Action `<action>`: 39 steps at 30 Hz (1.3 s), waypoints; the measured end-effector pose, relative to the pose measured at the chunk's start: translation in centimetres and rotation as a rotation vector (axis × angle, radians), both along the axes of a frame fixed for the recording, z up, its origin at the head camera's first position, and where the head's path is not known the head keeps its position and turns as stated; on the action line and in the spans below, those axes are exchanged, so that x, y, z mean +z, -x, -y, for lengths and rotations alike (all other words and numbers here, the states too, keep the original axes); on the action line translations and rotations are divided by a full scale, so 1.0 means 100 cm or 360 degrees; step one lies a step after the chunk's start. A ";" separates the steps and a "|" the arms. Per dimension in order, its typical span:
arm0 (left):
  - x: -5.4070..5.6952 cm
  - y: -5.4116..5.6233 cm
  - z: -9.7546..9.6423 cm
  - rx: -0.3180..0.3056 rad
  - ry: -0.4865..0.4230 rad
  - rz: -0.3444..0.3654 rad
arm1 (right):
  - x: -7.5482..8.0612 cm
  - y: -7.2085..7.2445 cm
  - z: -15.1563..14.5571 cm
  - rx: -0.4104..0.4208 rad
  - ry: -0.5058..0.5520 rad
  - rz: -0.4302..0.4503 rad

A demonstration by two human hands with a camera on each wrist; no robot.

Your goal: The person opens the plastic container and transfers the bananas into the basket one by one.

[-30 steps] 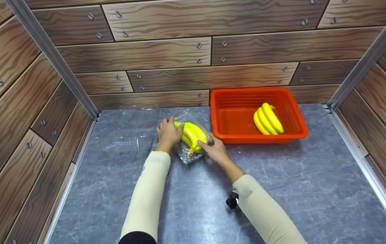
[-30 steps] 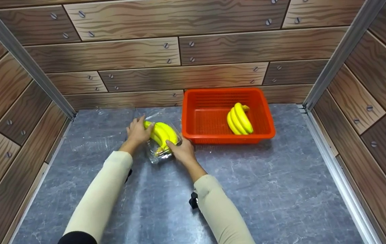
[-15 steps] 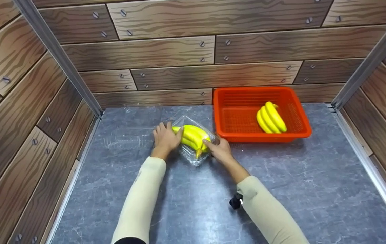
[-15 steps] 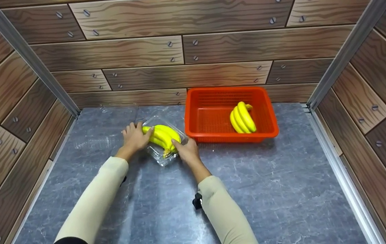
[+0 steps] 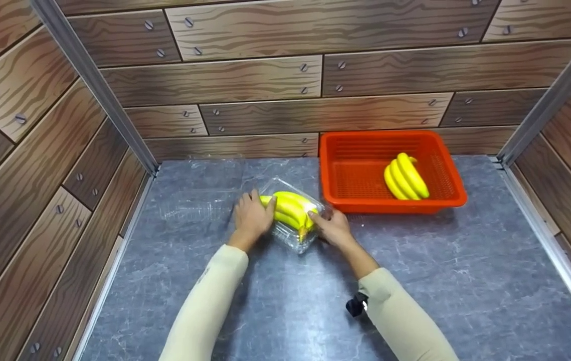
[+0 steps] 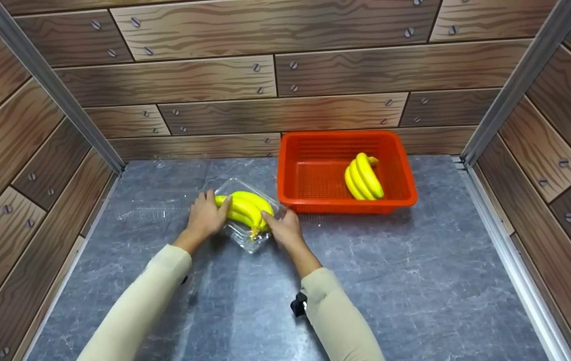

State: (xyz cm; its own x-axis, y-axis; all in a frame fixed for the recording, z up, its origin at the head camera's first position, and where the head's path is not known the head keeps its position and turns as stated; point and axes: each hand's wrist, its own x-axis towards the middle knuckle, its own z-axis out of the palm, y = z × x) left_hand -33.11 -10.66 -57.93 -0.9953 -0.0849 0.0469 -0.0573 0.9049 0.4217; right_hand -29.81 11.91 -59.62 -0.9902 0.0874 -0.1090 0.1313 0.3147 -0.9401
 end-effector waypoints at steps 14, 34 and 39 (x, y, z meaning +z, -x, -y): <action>-0.009 -0.034 -0.012 0.0025 0.0111 -0.0132 | 0.003 -0.017 -0.021 0.0067 0.0123 0.0170; -0.028 -0.089 -0.033 0.0067 -0.0012 -0.0398 | -0.002 -0.036 -0.050 0.0112 0.0303 0.0146; -0.029 -0.101 -0.038 0.0062 -0.0031 -0.0420 | -0.002 -0.045 -0.055 0.0127 0.0318 0.0166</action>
State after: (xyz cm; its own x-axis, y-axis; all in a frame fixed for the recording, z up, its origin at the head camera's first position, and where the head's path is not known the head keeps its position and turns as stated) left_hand -23.00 -6.89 -60.86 -0.9447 -0.1264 0.3026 0.0224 0.8957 0.4441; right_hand -25.32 17.46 -59.84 -0.9756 -0.0241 -0.2184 0.2132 0.1367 -0.9674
